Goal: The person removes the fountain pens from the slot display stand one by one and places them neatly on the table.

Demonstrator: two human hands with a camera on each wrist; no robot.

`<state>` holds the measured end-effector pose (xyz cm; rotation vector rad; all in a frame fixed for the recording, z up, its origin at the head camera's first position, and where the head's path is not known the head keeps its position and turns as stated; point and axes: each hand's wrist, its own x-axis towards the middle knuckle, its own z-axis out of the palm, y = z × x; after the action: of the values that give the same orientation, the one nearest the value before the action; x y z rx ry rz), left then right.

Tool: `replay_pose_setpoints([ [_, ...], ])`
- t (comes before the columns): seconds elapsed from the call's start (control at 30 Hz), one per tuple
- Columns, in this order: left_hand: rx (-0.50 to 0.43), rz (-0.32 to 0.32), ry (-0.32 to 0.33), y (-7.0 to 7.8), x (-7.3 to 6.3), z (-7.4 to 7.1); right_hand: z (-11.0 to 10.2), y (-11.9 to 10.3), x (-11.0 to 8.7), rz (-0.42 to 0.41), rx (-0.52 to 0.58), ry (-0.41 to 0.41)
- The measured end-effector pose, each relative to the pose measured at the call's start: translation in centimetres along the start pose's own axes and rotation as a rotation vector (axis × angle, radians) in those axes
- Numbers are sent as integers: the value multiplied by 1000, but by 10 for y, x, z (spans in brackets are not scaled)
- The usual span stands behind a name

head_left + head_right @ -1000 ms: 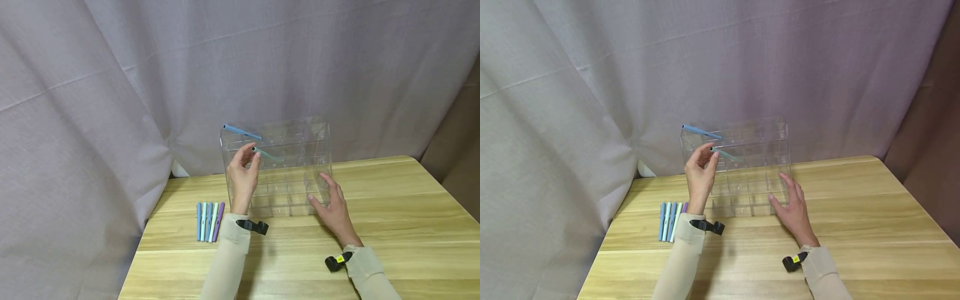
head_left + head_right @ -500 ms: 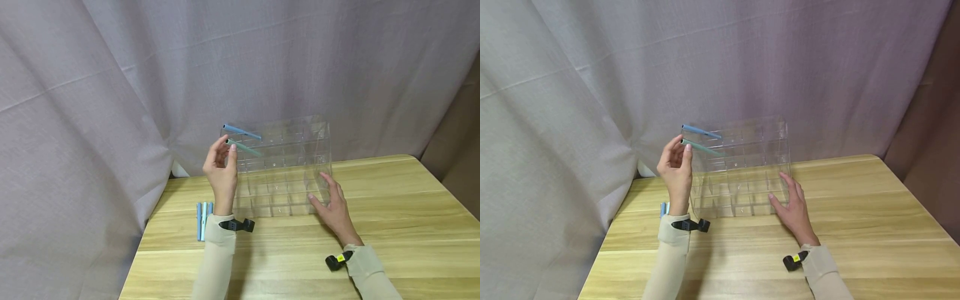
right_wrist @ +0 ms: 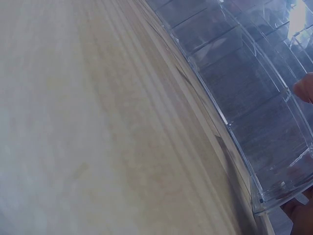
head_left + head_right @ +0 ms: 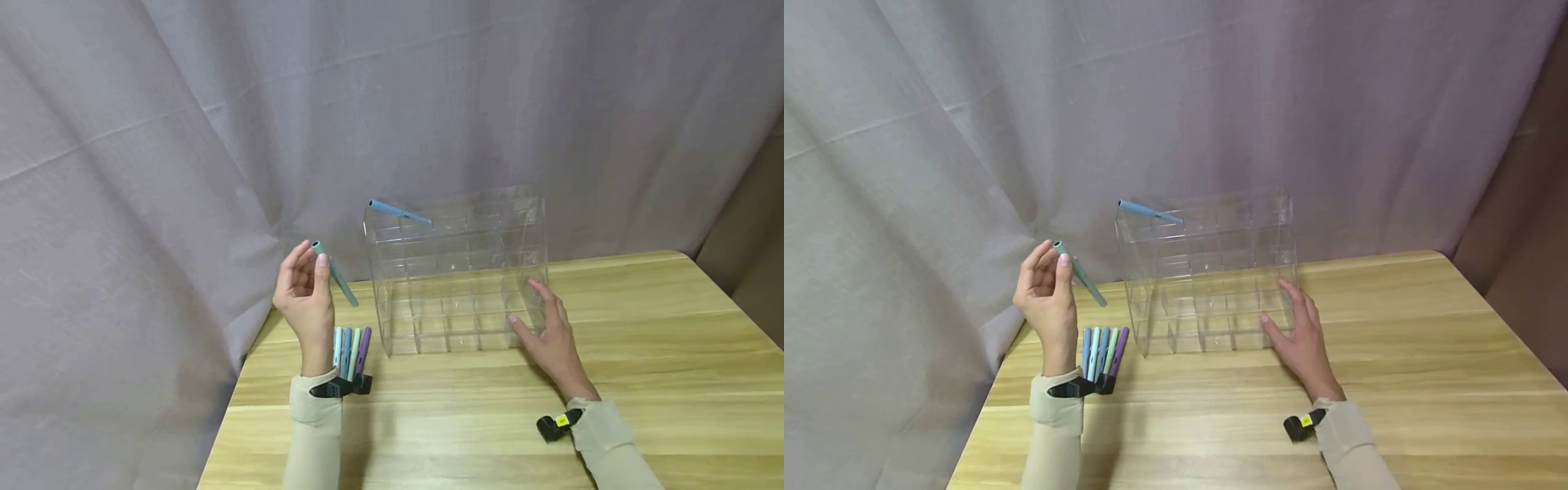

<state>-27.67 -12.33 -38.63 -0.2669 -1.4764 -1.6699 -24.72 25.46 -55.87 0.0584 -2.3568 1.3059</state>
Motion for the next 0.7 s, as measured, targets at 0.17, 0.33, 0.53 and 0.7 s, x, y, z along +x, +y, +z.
replay_pose_setpoints([
  [0.17,78,-42,11,-13,-6,-30,-2,0,1,-18,14,21],
  [0.33,162,-77,-23,-32,-18,-62,-1,1,0,-27,26,28],
  [0.53,288,-147,-55,-52,-38,-96,-4,1,-3,-6,7,4],
  [0.7,374,-203,-75,-66,-41,-116,-1,0,-4,10,9,-5],
])
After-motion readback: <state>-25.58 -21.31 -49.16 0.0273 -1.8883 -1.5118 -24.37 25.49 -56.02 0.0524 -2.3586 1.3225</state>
